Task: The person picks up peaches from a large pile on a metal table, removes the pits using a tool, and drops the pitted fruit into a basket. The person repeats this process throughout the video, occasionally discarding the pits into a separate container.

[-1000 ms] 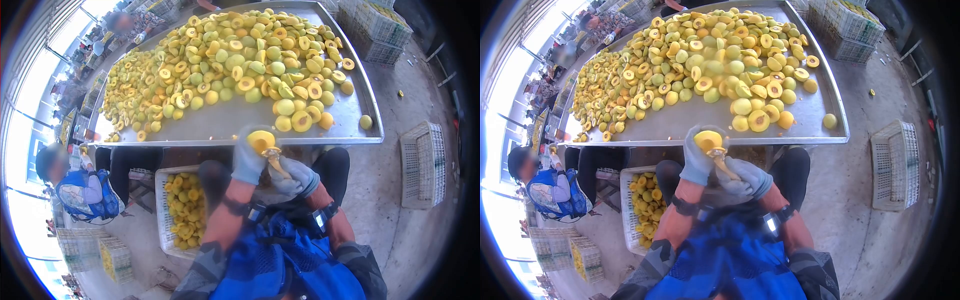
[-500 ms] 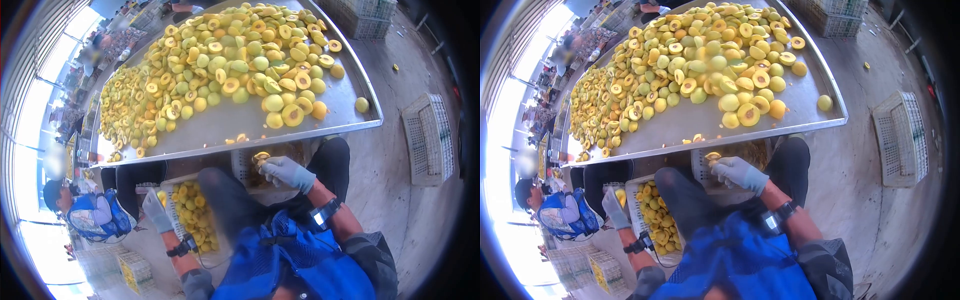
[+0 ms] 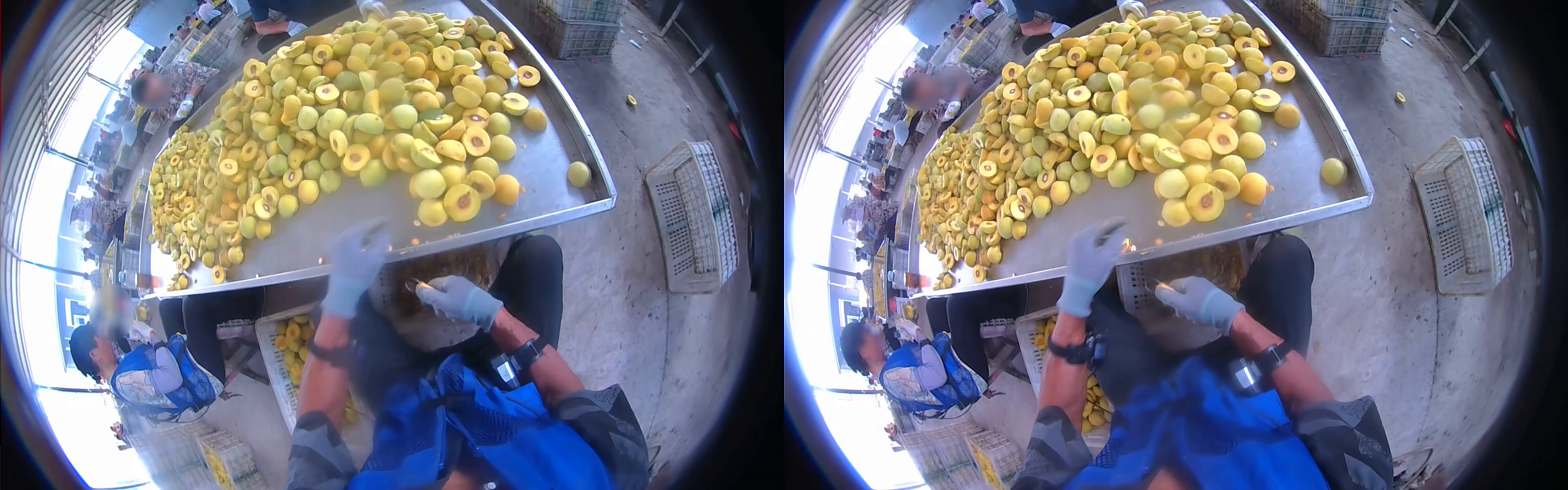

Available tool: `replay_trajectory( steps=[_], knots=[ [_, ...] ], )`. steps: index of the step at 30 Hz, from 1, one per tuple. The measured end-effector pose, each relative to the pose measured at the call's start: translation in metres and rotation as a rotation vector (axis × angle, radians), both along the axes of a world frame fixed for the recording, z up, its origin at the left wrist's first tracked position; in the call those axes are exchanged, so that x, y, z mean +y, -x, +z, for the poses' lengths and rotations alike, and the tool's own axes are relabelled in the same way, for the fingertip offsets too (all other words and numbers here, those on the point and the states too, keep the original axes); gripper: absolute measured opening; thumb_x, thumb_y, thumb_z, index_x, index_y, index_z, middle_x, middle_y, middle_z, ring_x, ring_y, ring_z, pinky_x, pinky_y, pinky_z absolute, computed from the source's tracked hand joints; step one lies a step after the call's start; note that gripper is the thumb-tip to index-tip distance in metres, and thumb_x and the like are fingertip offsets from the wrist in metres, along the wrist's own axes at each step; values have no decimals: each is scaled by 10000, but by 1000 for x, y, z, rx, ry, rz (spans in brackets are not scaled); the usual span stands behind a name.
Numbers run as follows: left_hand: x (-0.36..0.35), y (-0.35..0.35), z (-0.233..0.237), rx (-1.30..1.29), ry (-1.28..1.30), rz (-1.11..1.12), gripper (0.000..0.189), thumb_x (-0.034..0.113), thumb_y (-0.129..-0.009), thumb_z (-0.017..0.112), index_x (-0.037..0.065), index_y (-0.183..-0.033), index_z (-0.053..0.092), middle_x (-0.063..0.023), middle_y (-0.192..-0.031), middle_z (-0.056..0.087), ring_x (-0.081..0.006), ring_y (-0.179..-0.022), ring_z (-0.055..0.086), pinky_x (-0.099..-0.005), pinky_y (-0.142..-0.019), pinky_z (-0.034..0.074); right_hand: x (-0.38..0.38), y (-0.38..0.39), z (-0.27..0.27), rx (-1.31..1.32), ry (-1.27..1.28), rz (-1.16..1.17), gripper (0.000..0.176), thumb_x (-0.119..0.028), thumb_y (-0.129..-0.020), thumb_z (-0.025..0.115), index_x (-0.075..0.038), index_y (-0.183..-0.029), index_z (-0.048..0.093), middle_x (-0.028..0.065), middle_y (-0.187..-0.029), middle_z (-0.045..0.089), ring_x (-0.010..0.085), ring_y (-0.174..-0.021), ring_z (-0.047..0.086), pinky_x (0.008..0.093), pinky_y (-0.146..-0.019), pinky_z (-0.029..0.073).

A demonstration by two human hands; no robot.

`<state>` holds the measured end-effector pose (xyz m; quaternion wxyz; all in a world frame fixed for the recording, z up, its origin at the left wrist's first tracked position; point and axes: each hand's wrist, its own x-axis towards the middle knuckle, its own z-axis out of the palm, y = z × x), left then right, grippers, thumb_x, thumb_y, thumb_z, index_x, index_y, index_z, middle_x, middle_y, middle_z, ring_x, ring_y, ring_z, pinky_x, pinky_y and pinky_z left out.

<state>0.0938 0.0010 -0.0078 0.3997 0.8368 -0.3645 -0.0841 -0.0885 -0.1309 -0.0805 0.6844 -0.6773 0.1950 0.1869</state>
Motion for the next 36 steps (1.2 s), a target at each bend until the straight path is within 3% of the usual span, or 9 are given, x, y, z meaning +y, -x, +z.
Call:
replay_trajectory(
  steps=[4,7,16,19,22,24,29,33,36],
  knots=[
    [-85,-16,-41,-143,-230,-323,426,322,-827,735,133,-1209,727,-173,-1182,686,-356,-1082,656,-462,-948,534,4,-1,-14,-64,420,195,550,-518,-979,528,-11,-1062,723,267,-1057,706,455,-1042,652,495,-934,489],
    [-108,-3,-44,-290,-485,-273,452,302,-790,755,166,-1219,712,-173,-1193,623,-366,-1077,636,-472,-932,535,2,-3,-9,-50,467,219,549,-516,-987,518,-13,-1062,724,257,-1046,714,439,-1006,671,488,-910,504],
    [-89,-22,-65,-299,-475,-313,512,254,-748,777,131,-1232,664,-174,-1121,642,-345,-1020,661,-455,-852,549,7,-9,-10,-79,404,237,546,-502,-992,507,-8,-1079,722,260,-1054,708,448,-1015,663,490,-926,495],
    [-66,-36,-50,261,-235,-207,508,248,-755,776,71,-1219,665,-196,-1153,668,-371,-1000,665,-413,-878,553,2,-2,-11,-136,304,119,536,-503,-1002,527,-10,-1090,720,191,-948,731,350,-851,704,435,-806,535],
    [-24,-46,-45,748,163,-61,472,294,-927,641,26,-1311,587,-98,-1208,656,-181,-1017,653,-363,-765,585,-7,3,17,47,-35,3,495,-484,-1030,535,-24,-1087,708,71,-808,681,169,-661,631,315,-642,515],
    [-3,-39,-42,413,234,-61,472,143,-816,749,-6,-1244,619,-153,-1128,686,-254,-987,671,-387,-839,563,-9,2,22,-55,-197,-23,441,-448,-1046,538,-37,-1068,694,9,-761,617,86,-611,547,251,-573,459],
    [19,-1,-9,710,613,82,445,74,-832,775,-3,-1234,599,-134,-1072,699,-209,-948,692,-365,-843,579,-7,-3,46,-127,-227,-76,376,-389,-1071,526,-46,-1013,671,-33,-717,567,46,-553,483,212,-506,400],
    [30,12,-27,131,402,94,415,158,-946,647,-2,-1318,556,-103,-1141,686,-202,-1008,684,-371,-881,593,8,-20,67,-381,10,-139,392,-391,-1058,536,-24,-1063,673,57,-773,629,160,-635,589,336,-612,499],
    [21,33,-9,441,596,148,509,71,-800,833,0,-1232,574,-120,-1049,714,-208,-920,705,-352,-808,590,31,-26,150,-827,281,-55,327,-332,-1028,564,-27,-1107,653,197,-919,684,358,-802,678,459,-744,531]
  ],
)
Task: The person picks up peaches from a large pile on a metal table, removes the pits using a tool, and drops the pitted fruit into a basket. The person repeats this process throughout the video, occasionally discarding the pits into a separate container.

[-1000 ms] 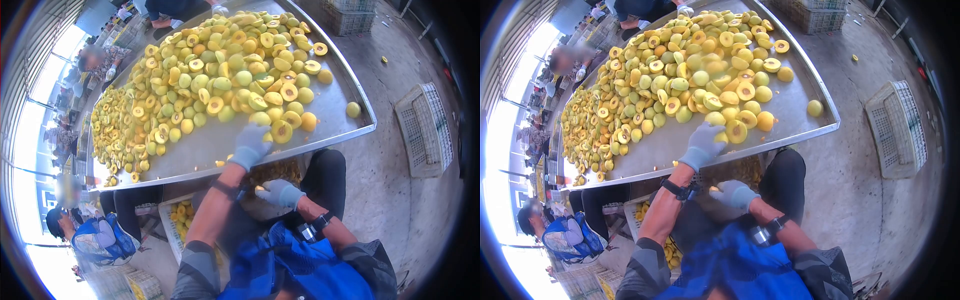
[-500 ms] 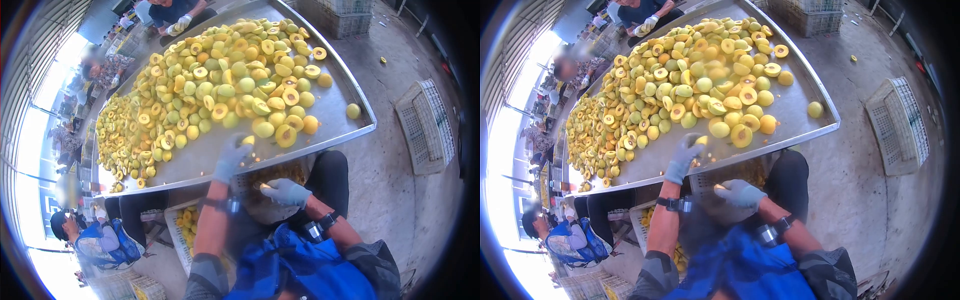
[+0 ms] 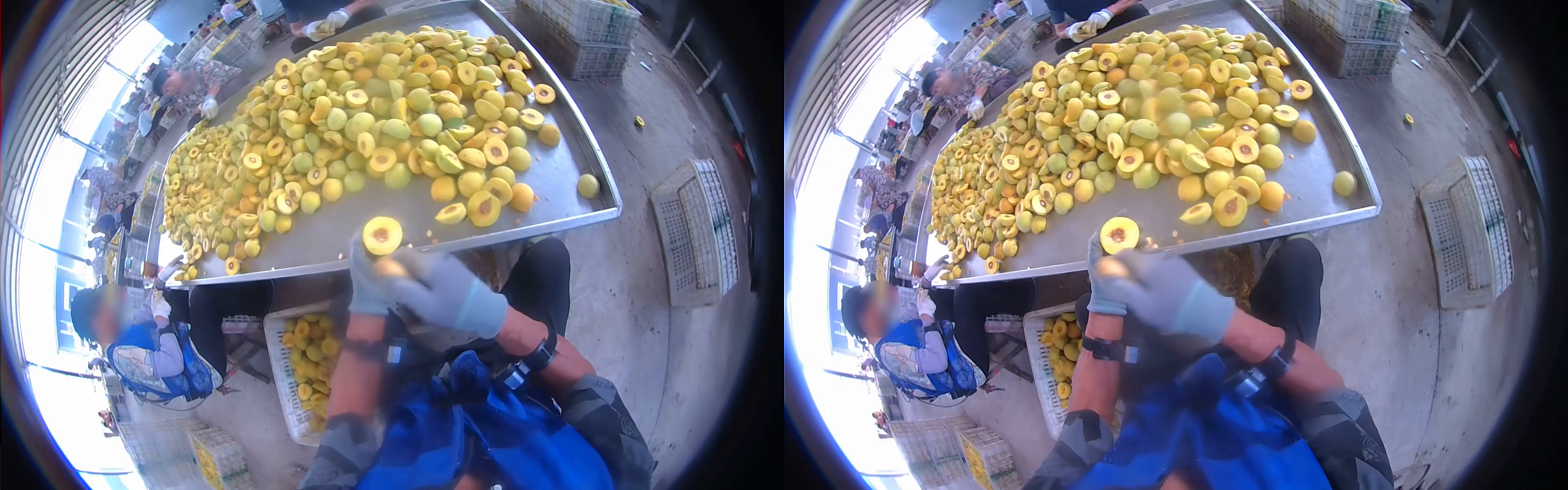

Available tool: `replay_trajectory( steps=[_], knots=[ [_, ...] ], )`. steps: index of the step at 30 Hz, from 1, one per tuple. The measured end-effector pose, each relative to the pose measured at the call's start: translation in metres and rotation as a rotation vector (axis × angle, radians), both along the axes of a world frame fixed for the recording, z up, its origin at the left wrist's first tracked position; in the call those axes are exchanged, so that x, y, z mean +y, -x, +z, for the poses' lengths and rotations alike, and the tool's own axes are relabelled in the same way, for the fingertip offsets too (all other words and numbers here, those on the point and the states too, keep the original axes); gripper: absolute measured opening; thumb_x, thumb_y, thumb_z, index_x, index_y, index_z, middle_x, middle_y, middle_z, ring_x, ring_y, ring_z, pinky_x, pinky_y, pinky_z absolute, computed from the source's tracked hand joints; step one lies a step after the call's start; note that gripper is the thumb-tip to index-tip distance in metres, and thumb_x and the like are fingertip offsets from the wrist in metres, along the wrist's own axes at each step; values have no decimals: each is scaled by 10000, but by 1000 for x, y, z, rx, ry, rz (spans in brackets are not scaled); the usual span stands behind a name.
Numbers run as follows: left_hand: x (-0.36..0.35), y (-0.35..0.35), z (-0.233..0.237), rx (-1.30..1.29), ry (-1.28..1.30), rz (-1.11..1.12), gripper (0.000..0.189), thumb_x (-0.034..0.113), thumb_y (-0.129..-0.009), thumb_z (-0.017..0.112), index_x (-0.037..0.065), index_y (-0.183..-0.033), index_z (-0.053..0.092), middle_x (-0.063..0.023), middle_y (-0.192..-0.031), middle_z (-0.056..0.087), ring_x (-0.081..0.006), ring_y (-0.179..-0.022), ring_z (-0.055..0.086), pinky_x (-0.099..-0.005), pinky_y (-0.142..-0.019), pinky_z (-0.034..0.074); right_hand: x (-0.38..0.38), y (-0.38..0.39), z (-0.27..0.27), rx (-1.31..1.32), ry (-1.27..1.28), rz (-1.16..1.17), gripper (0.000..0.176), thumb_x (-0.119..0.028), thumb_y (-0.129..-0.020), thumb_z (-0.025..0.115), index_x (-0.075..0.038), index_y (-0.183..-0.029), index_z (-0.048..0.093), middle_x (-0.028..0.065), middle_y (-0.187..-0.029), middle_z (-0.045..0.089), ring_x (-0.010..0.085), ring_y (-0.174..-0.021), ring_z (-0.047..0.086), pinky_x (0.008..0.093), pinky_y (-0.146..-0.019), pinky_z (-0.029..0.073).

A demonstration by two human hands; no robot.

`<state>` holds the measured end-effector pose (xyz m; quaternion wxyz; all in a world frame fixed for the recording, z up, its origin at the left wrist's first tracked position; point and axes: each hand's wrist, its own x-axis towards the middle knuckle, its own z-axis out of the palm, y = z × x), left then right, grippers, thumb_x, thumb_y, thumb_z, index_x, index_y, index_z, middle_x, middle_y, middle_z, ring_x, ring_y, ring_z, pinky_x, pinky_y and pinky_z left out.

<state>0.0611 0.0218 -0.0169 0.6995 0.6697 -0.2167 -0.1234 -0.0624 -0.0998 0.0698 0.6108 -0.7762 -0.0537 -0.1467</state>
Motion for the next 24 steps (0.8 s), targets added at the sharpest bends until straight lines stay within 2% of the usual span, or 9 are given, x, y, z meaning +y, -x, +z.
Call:
replay_trajectory(
  steps=[2,6,7,8,11,14,16,19,24],
  knots=[
    [1,7,5,47,45,-3,498,66,-808,823,-3,-1236,577,-126,-1060,715,-211,-928,707,-348,-817,587,10,8,54,-68,41,145,296,-306,-1015,573,-47,-1145,634,251,-993,690,443,-885,672,495,-777,530],
    [6,10,8,-63,9,13,478,57,-824,803,-10,-1242,583,-137,-1084,718,-215,-944,710,-340,-834,581,9,3,37,22,191,102,315,-322,-1006,582,-58,-1175,614,245,-945,692,426,-869,681,493,-772,533],
    [6,11,7,-93,1,24,473,54,-828,799,-12,-1244,584,-140,-1090,719,-217,-948,711,-338,-838,579,1,-5,2,-233,511,28,313,-319,-1015,568,-38,-1140,629,239,-918,692,410,-859,688,474,-758,533],
    [4,12,7,-130,-14,31,468,52,-832,794,-14,-1246,586,-142,-1096,720,-218,-952,712,-336,-843,578,-1,-3,-7,132,2,-29,328,-313,-1023,558,-7,-1104,646,224,-903,695,399,-830,679,456,-737,526],
    [-6,16,17,-82,59,17,460,10,-851,751,-36,-1274,575,-157,-1163,703,-221,-1005,705,-332,-882,575,-14,1,-57,197,-81,-145,273,-277,-1030,610,-15,-1089,656,37,-739,611,140,-667,598,306,-562,477],
    [-14,25,35,-1,73,-31,425,-27,-904,662,-66,-1314,558,-172,-1257,668,-222,-1095,684,-335,-946,575,-23,6,-50,395,-175,-166,309,-311,-1062,570,-16,-1072,661,-16,-714,587,74,-619,547,272,-533,445],
    [-16,30,44,-286,-235,4,348,44,-962,616,-51,-1294,577,-162,-1221,671,-222,-1096,677,-343,-953,573,-24,1,-57,363,-169,-183,321,-322,-1065,564,-17,-1064,664,-30,-696,575,70,-586,536,251,-525,432],
    [-18,36,35,-245,-172,35,309,140,-1015,559,-29,-1271,594,-145,-1135,674,-217,-1078,660,-359,-941,568,-19,-1,-56,358,-195,-186,342,-334,-1063,564,-9,-1040,668,-1,-680,587,95,-589,546,270,-545,446],
    [-24,24,10,517,343,32,320,174,-1047,494,-9,-1306,539,-144,-1155,642,-208,-1037,642,-346,-899,559,-13,-4,-64,259,-24,-257,386,-347,-1049,557,21,-1008,668,172,-781,658,282,-732,622,400,-683,492]
  ],
)
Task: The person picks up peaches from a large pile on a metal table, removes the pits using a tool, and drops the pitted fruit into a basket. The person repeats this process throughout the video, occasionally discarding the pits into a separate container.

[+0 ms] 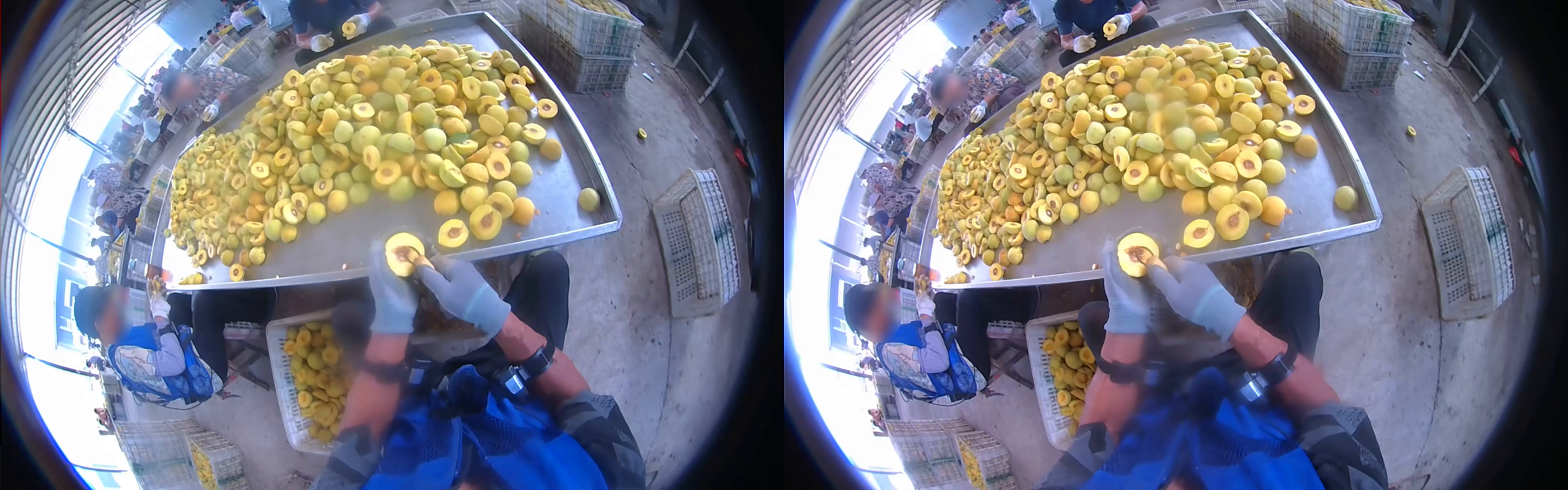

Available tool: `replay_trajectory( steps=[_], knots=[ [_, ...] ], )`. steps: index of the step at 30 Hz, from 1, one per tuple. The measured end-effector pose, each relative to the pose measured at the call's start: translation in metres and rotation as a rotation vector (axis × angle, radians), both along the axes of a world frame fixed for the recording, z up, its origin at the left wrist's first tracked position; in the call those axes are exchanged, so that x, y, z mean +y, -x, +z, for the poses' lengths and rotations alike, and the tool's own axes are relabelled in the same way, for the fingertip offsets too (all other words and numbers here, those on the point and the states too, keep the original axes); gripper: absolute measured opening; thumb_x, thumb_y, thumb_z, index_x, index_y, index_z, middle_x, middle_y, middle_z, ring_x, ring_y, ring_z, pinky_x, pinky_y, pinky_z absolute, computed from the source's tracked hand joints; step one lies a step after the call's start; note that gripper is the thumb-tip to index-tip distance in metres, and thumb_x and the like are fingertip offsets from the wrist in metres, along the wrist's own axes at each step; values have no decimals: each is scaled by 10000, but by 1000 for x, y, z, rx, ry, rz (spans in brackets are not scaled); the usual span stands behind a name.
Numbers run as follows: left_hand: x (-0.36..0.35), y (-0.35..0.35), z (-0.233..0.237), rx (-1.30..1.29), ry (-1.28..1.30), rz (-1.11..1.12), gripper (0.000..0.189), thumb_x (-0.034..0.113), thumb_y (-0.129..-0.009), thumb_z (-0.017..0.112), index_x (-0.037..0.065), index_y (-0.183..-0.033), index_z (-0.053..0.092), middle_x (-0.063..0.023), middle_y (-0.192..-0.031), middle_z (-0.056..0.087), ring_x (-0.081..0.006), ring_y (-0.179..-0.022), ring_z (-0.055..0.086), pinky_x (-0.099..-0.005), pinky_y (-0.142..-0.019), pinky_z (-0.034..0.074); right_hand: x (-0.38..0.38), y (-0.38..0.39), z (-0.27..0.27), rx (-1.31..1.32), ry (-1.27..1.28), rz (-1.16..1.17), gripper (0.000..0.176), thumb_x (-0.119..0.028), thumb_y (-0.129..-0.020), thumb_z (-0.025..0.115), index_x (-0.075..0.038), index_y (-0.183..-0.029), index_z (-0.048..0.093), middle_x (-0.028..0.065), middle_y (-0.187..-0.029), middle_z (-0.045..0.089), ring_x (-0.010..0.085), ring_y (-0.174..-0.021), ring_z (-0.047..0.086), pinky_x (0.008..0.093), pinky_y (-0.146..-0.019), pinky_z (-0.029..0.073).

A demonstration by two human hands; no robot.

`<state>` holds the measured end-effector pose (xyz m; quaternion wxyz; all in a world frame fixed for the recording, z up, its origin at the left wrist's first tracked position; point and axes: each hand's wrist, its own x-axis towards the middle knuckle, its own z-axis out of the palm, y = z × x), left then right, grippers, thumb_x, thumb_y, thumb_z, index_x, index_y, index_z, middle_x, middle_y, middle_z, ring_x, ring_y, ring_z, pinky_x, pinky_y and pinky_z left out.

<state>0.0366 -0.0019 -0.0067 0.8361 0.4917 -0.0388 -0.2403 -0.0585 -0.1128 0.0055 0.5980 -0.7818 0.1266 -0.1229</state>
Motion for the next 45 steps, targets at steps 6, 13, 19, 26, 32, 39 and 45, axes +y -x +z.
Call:
replay_trajectory(
  steps=[6,13,19,26,32,39,45],
  knots=[
    [-8,11,16,-74,51,9,373,190,-1023,565,1,-1336,492,-139,-1178,622,-224,-1032,642,-346,-913,550,4,-2,5,22,51,-49,390,-335,-1048,552,27,-951,657,229,-826,681,347,-755,658,428,-700,489],
    [-8,15,22,-295,-77,9,420,147,-975,643,-12,-1336,500,-141,-1182,633,-209,-1031,649,-339,-897,553,11,1,11,2,42,-84,359,-317,-1051,544,10,-970,666,253,-830,678,397,-771,674,449,-693,495],
    [-10,17,37,-212,-29,38,284,136,-984,607,-11,-1223,557,-144,-1119,650,-206,-970,661,-334,-859,565,18,4,15,-35,0,-86,315,-285,-1052,541,6,-1022,658,266,-838,679,414,-792,679,454,-693,499],
    [-18,12,36,-41,-67,187,417,351,-1090,362,-1,-1150,579,-149,-1054,671,-232,-920,673,-358,-801,585,18,6,26,-60,28,-86,303,-271,-1056,529,12,-998,620,264,-814,672,440,-773,659,478,-688,485],
    [-17,18,48,-218,-219,187,506,388,-1104,305,-21,-1116,603,-153,-1029,694,-233,-872,682,-356,-780,581,17,4,27,-27,60,-16,331,-287,-1062,515,23,-987,605,267,-816,677,442,-769,658,491,-689,484],
    [-19,6,46,-199,-240,217,611,420,-1097,314,-58,-980,675,-146,-887,714,-227,-786,681,-335,-746,568,12,7,28,-36,3,47,342,-286,-1064,510,31,-1010,627,224,-838,690,353,-763,663,430,-724,497],
    [-20,10,56,-322,-286,213,625,399,-1091,312,-65,-922,696,-138,-834,714,-216,-748,675,-327,-736,562,13,8,31,31,-329,136,352,-285,-1081,479,27,-1068,641,172,-852,672,283,-758,627,387,-715,498]
  ],
)
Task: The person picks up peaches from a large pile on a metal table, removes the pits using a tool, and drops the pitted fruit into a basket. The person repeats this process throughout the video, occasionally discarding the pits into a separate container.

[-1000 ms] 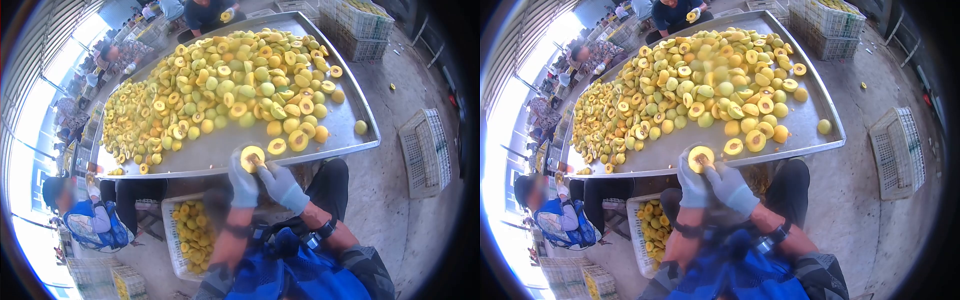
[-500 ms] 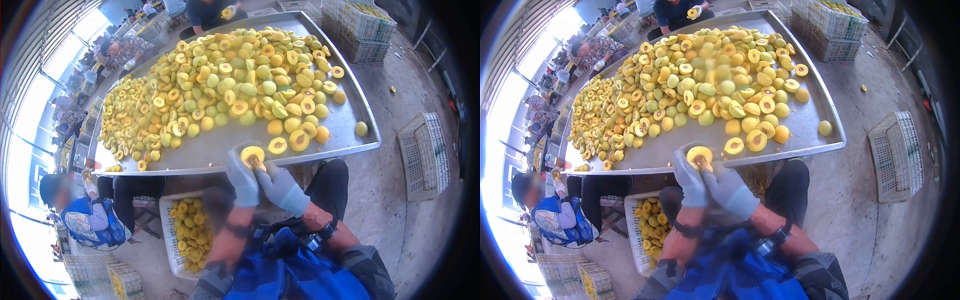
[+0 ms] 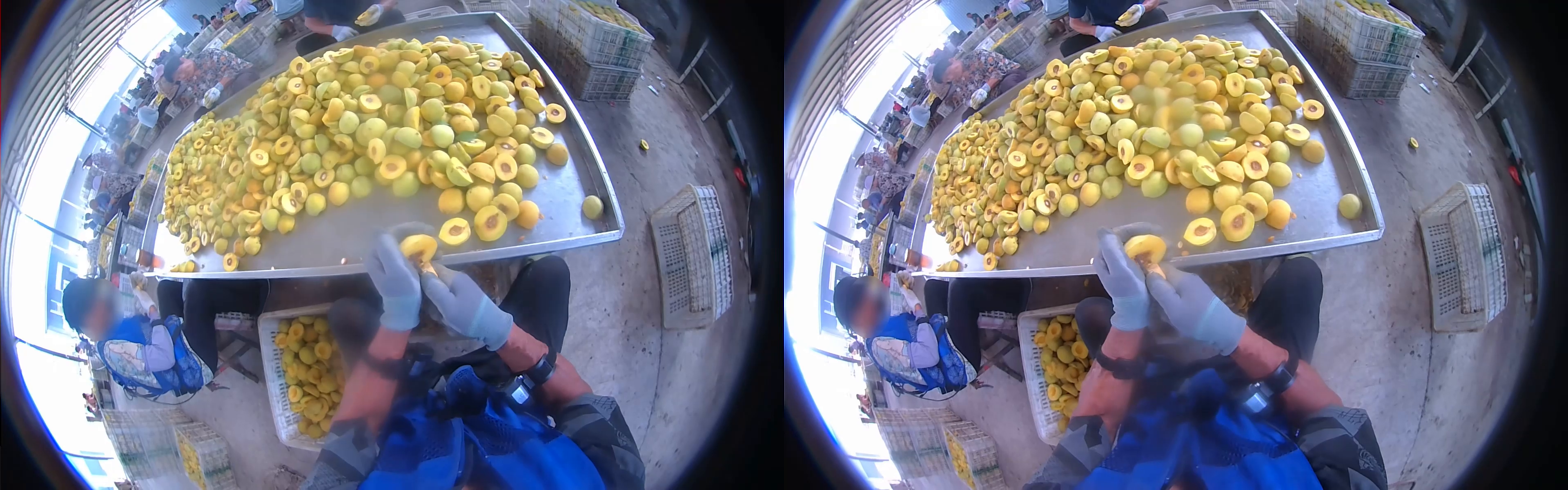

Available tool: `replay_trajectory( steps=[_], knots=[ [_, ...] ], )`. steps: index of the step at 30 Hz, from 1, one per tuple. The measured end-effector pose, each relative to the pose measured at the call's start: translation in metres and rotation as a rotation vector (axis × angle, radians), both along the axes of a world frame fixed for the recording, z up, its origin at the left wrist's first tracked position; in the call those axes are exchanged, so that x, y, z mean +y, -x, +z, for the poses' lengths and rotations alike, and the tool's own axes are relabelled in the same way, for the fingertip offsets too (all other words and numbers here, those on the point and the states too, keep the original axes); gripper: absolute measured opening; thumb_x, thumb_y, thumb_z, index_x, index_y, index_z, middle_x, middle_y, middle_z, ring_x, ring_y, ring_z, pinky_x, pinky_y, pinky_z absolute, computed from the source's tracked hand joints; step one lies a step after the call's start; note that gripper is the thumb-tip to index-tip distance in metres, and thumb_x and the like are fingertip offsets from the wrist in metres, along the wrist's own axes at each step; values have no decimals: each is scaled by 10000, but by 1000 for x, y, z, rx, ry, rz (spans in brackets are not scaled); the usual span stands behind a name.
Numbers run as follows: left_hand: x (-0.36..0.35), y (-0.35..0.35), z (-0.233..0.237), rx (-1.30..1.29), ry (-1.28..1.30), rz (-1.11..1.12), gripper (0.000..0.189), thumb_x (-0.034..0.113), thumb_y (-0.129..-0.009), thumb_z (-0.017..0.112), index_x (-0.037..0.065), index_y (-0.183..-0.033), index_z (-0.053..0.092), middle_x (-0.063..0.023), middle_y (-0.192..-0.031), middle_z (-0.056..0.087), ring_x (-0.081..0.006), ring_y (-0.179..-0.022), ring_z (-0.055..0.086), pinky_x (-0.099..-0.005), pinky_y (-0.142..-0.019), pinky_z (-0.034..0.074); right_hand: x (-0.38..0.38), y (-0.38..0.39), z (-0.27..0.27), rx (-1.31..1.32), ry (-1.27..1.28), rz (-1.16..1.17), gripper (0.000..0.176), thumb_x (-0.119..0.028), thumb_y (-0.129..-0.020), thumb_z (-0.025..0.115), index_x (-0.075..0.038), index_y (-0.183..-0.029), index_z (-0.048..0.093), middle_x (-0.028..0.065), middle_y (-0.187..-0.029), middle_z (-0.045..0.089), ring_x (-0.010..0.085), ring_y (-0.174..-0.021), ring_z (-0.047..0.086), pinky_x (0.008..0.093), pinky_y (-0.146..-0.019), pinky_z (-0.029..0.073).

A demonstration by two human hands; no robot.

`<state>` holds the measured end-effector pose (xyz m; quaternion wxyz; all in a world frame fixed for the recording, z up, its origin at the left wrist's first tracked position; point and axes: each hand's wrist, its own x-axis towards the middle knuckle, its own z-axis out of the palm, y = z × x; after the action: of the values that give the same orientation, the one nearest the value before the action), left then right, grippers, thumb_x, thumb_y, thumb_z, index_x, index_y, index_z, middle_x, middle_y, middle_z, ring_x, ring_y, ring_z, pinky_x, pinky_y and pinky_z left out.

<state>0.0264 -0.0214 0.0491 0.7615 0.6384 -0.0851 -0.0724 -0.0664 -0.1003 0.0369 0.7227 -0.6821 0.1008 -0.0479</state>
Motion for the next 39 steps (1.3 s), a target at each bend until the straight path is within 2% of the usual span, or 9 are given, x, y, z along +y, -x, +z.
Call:
replay_trajectory(
  steps=[2,5,10,18,24,28,33,37,39],
  knots=[
    [0,0,-1,-2,-7,-4,621,388,-1089,312,-67,-915,697,-142,-835,716,-212,-749,675,-325,-736,561,1,1,-5,97,-141,32,315,-273,-1082,491,-3,-1098,651,70,-803,656,152,-720,587,331,-674,488],
    [0,-2,-3,43,-36,-20,613,370,-1089,309,-67,-904,697,-145,-835,719,-209,-744,676,-321,-737,561,0,-3,-26,-145,260,-24,316,-300,-1098,467,-38,-1082,643,-41,-734,566,59,-627,504,250,-559,420],
    [14,-13,-3,6,-38,-299,487,233,-1067,344,-54,-915,707,-124,-846,732,-197,-724,678,-304,-718,552,-8,3,5,180,-364,205,353,-364,-1102,433,-96,-966,618,-72,-670,478,45,-527,439,193,-458,327],
    [20,-34,-11,-884,-308,-455,409,219,-1051,408,-7,-876,700,-126,-833,737,-198,-762,678,-315,-752,525,-32,10,-12,208,-680,468,432,-439,-1092,453,-156,-781,551,-82,-622,446,29,-488,386,207,-405,278],
    [17,-26,3,-359,-189,-698,218,174,-990,542,5,-928,664,-100,-873,718,-180,-788,661,-315,-765,507,-33,10,-49,104,-900,553,479,-500,-1097,408,-112,-839,517,-71,-580,366,29,-424,282,213,-363,199],
    [14,-37,-10,-768,-389,-658,134,115,-935,612,0,-996,646,-74,-922,692,-148,-807,654,-337,-747,533,-38,9,-65,73,-968,606,479,-514,-1093,408,-86,-916,529,-54,-597,384,33,-407,281,198,-340,207],
    [1,-14,-31,63,-41,-386,224,195,-940,652,21,-1079,627,-100,-941,698,-207,-876,686,-343,-784,559,-37,6,-72,144,-1304,585,526,-555,-1081,394,-63,-958,532,-50,-560,357,37,-387,274,186,-314,219],
    [12,-11,-26,-652,-519,-206,273,133,-881,753,36,-1104,629,-100,-968,707,-206,-886,694,-323,-804,563,-38,22,-62,126,-856,456,555,-571,-1072,408,-72,-878,556,-44,-540,385,37,-386,306,194,-330,236],
    [18,-14,-34,-585,-573,-148,335,45,-820,789,37,-1115,632,-101,-983,707,-212,-891,695,-323,-810,562,-45,23,-52,230,-524,452,563,-566,-1066,430,-77,-823,567,-34,-539,420,35,-388,337,197,-342,248]
  ],
)
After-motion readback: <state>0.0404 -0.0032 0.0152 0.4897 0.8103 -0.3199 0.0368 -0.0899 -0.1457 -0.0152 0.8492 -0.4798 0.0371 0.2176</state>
